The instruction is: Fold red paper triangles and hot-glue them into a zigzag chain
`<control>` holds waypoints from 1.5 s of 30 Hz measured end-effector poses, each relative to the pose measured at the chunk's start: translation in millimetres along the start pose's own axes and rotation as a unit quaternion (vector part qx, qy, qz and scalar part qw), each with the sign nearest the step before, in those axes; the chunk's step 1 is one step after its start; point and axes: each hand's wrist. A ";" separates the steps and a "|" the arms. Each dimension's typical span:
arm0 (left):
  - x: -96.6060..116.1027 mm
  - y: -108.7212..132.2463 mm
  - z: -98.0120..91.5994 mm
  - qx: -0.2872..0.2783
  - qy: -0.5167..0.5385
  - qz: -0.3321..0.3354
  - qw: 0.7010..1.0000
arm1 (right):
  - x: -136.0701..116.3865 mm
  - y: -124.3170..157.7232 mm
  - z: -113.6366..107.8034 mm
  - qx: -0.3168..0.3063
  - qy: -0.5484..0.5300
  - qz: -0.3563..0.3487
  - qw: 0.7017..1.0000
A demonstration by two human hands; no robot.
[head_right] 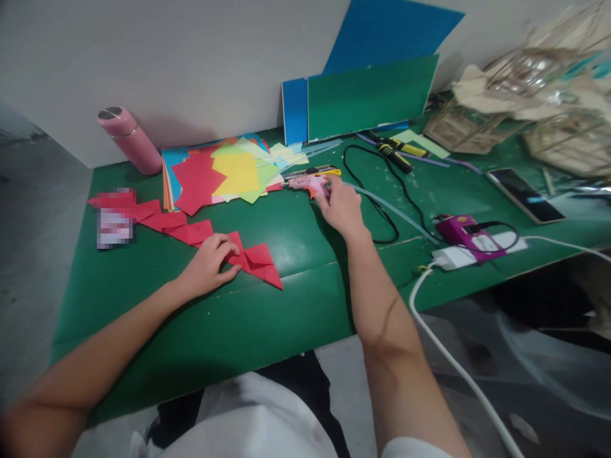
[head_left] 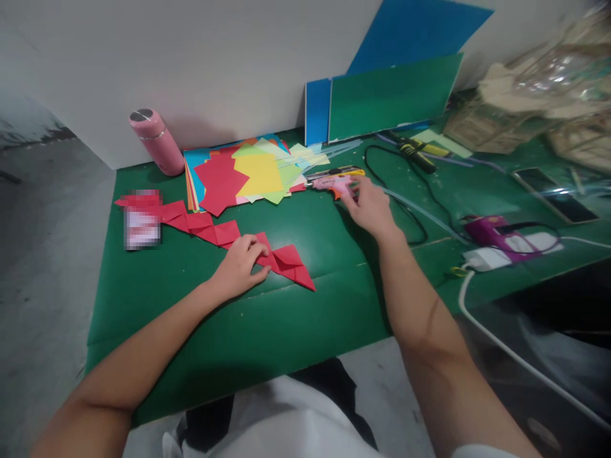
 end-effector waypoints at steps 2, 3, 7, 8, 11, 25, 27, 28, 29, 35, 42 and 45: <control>-0.2 -0.1 0.3 -0.001 -0.005 0.001 1.000 | 13.6 -2.1 -7.0 0.049 0.011 0.050 0.998; -0.2 -0.1 0.5 -0.001 -0.006 0.002 1.000 | 23.9 -2.8 -10.8 0.078 0.026 0.076 0.994; -1.1 0.1 0.9 -0.005 -0.009 0.004 1.000 | 70.1 -2.0 -24.4 0.076 0.102 0.165 0.978; -1.4 0.1 1.0 -0.006 -0.009 0.004 1.000 | 78.5 -1.2 -26.8 0.052 0.105 0.189 0.975; -2.2 0.2 1.2 -0.006 -0.011 0.006 1.000 | 89.3 0.5 -31.0 0.022 0.101 0.229 0.968; 0.8 -0.3 0.0 0.000 -0.018 0.014 1.000 | 33.1 -0.9 -61.7 -0.143 0.165 0.316 0.923; 0.3 -0.5 0.2 -0.003 -0.021 0.013 1.000 | 23.1 0.7 -65.6 -0.142 0.181 0.322 0.918; 0.2 -0.6 0.3 -0.004 -0.022 0.013 1.000 | 18.9 1.8 -66.9 -0.128 0.190 0.324 0.918; 0.1 -0.7 0.3 -0.004 -0.023 0.013 1.000 | 15.4 2.9 -67.9 -0.110 0.197 0.324 0.919; 0.4 -0.5 0.2 -0.008 -0.026 0.009 1.000 | 7.0 5.1 -67.6 0.035 0.180 0.244 0.952; 0.0 -0.9 0.1 -0.010 -0.024 0.011 1.000 | 3.9 3.9 -63.5 0.002 0.129 0.190 0.973; 0.1 -0.9 0.1 -0.008 -0.026 0.014 1.000 | -19.4 3.8 -58.1 -0.027 0.036 0.116 0.992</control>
Point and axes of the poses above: each hand's wrist, its own y-axis away from the middle knuckle, its own z-axis out of the palm, x = y × z, and after that the axes turned 4 degrees about -z, right-handed
